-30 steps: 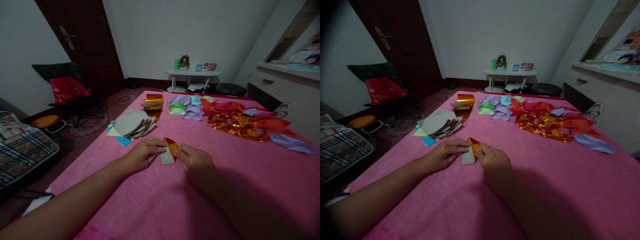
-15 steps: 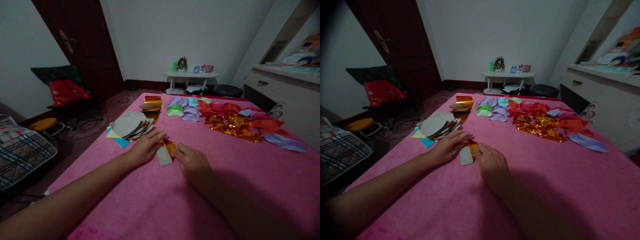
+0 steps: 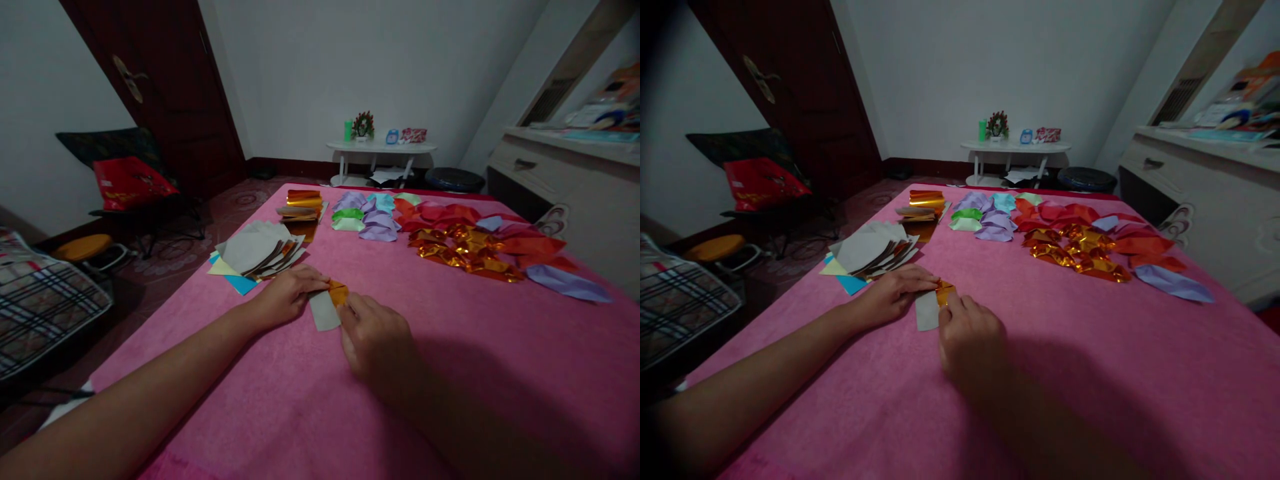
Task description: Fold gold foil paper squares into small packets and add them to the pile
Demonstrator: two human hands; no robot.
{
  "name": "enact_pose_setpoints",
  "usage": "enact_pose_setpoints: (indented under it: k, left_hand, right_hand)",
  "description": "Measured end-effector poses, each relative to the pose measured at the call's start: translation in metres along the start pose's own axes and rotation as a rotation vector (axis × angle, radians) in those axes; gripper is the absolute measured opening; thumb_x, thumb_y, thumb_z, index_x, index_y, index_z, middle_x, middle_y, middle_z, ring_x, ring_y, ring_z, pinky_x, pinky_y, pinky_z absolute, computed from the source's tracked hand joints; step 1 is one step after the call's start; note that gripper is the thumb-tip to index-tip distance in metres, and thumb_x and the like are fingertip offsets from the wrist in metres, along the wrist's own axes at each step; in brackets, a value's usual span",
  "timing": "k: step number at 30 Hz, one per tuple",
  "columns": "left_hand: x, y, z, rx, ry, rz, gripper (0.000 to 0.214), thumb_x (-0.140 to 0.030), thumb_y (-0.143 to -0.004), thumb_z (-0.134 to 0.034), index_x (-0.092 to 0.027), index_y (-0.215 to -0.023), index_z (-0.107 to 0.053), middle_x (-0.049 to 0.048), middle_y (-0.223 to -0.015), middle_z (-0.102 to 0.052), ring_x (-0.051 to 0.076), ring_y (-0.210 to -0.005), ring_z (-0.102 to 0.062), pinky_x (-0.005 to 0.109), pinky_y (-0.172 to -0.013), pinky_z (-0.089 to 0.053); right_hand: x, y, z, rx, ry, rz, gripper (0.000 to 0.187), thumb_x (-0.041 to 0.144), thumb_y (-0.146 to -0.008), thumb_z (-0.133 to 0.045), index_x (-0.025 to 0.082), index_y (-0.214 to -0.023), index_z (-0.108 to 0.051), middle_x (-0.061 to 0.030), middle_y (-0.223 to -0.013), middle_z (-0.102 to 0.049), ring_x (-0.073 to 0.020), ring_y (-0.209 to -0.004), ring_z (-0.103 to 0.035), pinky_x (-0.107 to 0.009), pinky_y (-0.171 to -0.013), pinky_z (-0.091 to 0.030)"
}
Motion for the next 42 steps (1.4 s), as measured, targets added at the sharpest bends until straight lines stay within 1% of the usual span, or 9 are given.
enact_pose_setpoints:
  k: [3,6,11,16,24,27,30,36,42]
  left_hand:
    - [-0.002,0.001,0.001,-0.009,0.015,-0.016,0.050,0.003,-0.077,-0.042,-0.019,-0.116,-0.064,0.0098,-0.113,-0.066,0.018,-0.106,-0.060,0.038,-0.092,-0.050]
    - [-0.004,0.005,0.003,-0.024,0.036,-0.059,0.048,0.001,-0.077,-0.043,-0.019,-0.116,-0.064,0.0102,-0.115,-0.066,0.019,-0.107,-0.060,0.040,-0.093,-0.050]
    - [-0.011,0.010,0.003,-0.013,0.042,-0.116,0.041,-0.006,-0.080,-0.050,-0.018,-0.116,-0.063,0.0115,-0.115,-0.066,0.021,-0.109,-0.060,0.041,-0.095,-0.049]
    - [-0.019,0.006,-0.003,0.003,0.016,-0.108,0.031,-0.022,-0.087,-0.054,-0.019,-0.117,-0.063,0.0110,-0.111,-0.067,0.021,-0.105,-0.061,0.039,-0.093,-0.049]
    - [-0.026,-0.003,-0.010,-0.005,-0.037,-0.073,0.025,-0.028,-0.090,-0.051,-0.018,-0.106,-0.068,0.0100,-0.102,-0.068,0.019,-0.097,-0.061,0.034,-0.086,-0.050]
    - [-0.029,-0.004,-0.012,0.006,-0.066,-0.073,0.025,-0.026,-0.090,-0.051,-0.018,-0.105,-0.069,0.0095,-0.100,-0.067,0.020,-0.095,-0.061,0.034,-0.085,-0.049]
    - [-0.033,-0.006,-0.013,-0.001,-0.059,-0.072,0.024,-0.030,-0.088,-0.054,-0.018,-0.103,-0.070,0.0088,-0.100,-0.067,0.020,-0.094,-0.060,0.034,-0.083,-0.049]
    - [-0.031,-0.011,-0.017,-0.049,-0.002,0.031,0.021,-0.028,-0.088,-0.054,-0.021,-0.098,-0.071,0.0055,-0.094,-0.067,0.018,-0.089,-0.059,0.031,-0.079,-0.047]
    - [-0.023,-0.016,-0.019,-0.103,0.098,0.205,0.013,-0.019,-0.082,-0.059,-0.018,-0.080,-0.072,0.0039,-0.080,-0.067,0.016,-0.079,-0.059,0.028,-0.071,-0.046]
  right_hand:
    - [0.000,-0.001,-0.001,-0.001,0.015,0.020,0.019,0.011,-0.084,-0.049,0.017,-0.086,-0.067,-0.0050,-0.081,-0.061,-0.0165,-0.071,-0.050,-0.031,-0.060,-0.029]
    - [-0.009,-0.003,-0.002,0.013,-0.009,0.037,0.018,0.012,-0.083,-0.051,0.018,-0.085,-0.068,-0.0039,-0.081,-0.062,-0.0154,-0.072,-0.052,-0.029,-0.060,-0.030]
    - [-0.045,-0.011,-0.008,0.068,-0.185,0.018,0.023,0.015,-0.085,-0.052,0.023,-0.094,-0.071,-0.0019,-0.085,-0.062,-0.0134,-0.078,-0.056,-0.024,-0.063,-0.036]
    - [-0.071,-0.019,-0.017,0.079,-0.379,0.027,0.029,0.012,-0.084,-0.051,0.023,-0.100,-0.072,-0.0020,-0.085,-0.062,-0.0123,-0.077,-0.057,-0.022,-0.065,-0.040]
    - [-0.067,-0.018,-0.011,0.123,-0.386,-0.039,0.034,0.007,-0.075,-0.050,0.023,-0.096,-0.073,-0.0014,-0.084,-0.060,-0.0132,-0.076,-0.056,-0.022,-0.065,-0.040]
    - [-0.068,-0.019,-0.009,0.140,-0.465,-0.075,0.032,0.008,-0.076,-0.049,0.022,-0.089,-0.073,-0.0011,-0.081,-0.060,-0.0133,-0.076,-0.056,-0.023,-0.066,-0.040]
    - [-0.072,-0.020,-0.016,0.138,-0.586,-0.121,0.029,0.011,-0.081,-0.047,0.020,-0.084,-0.074,-0.0017,-0.080,-0.061,-0.0130,-0.073,-0.057,-0.024,-0.066,-0.042]
    - [-0.081,-0.020,-0.033,0.108,-0.717,-0.188,0.024,0.011,-0.076,-0.054,0.019,-0.086,-0.075,-0.0030,-0.083,-0.064,-0.0134,-0.073,-0.059,-0.025,-0.067,-0.044]
    - [-0.082,-0.020,-0.032,0.108,-0.708,-0.206,0.023,0.012,-0.075,-0.055,0.019,-0.082,-0.076,-0.0028,-0.079,-0.064,-0.0131,-0.070,-0.058,-0.024,-0.065,-0.045]
Point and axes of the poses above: each hand's wrist, its own y-axis away from the middle knuckle, its own z-axis out of the back of the hand, x = y × z, the point moved 6 cm from there along -y, towards the middle knuckle
